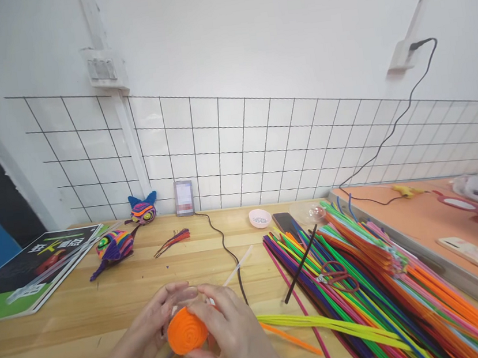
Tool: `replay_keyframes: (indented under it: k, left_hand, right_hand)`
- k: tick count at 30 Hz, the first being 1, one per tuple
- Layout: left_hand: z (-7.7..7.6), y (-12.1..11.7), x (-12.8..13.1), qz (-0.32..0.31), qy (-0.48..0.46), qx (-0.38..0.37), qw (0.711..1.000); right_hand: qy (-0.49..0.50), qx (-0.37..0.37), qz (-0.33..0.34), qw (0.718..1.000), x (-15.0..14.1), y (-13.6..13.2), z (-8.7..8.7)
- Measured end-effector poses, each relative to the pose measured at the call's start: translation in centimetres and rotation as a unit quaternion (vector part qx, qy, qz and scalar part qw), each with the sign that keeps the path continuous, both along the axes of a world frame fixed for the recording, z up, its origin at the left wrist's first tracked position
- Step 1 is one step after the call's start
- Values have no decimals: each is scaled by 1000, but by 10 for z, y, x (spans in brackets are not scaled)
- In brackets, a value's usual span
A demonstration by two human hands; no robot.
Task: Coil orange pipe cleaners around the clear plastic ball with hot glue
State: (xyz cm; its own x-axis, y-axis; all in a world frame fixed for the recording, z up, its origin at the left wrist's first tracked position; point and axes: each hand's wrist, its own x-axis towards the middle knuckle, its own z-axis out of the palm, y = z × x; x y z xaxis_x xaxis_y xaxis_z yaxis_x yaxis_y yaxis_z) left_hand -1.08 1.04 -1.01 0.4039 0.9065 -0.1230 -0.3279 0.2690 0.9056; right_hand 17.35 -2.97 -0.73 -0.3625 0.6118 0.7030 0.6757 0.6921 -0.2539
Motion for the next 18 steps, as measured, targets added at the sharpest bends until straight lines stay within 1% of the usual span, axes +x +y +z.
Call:
replay_keyframes:
  k: [3,6,8,11,13,15,18]
  left_hand:
    - [-3,2,0,10,19,41,999]
    - [-3,4,-1,-23,32,70,997]
    - [1,2,-2,-39,37,60,997]
    - [8,-1,-4,-40,46,39,997]
    - [10,-2,-4,-43,46,33,997]
    - [8,0,-5,-44,42,34,998]
    - [-1,5,-5,-48,46,45,997]
  right_hand:
    - [-20,18,22,999,-1,1,3]
    - [-32,27,38,998,-1,1,5]
    - [-36,25,47,998,-1,1,4]
    - [-39,20,51,998,0,1,2]
    - [-41,20,51,998,0,1,2]
    - [-41,21,53,998,-1,1,2]
    - [-39,21,52,998,-1,2,1]
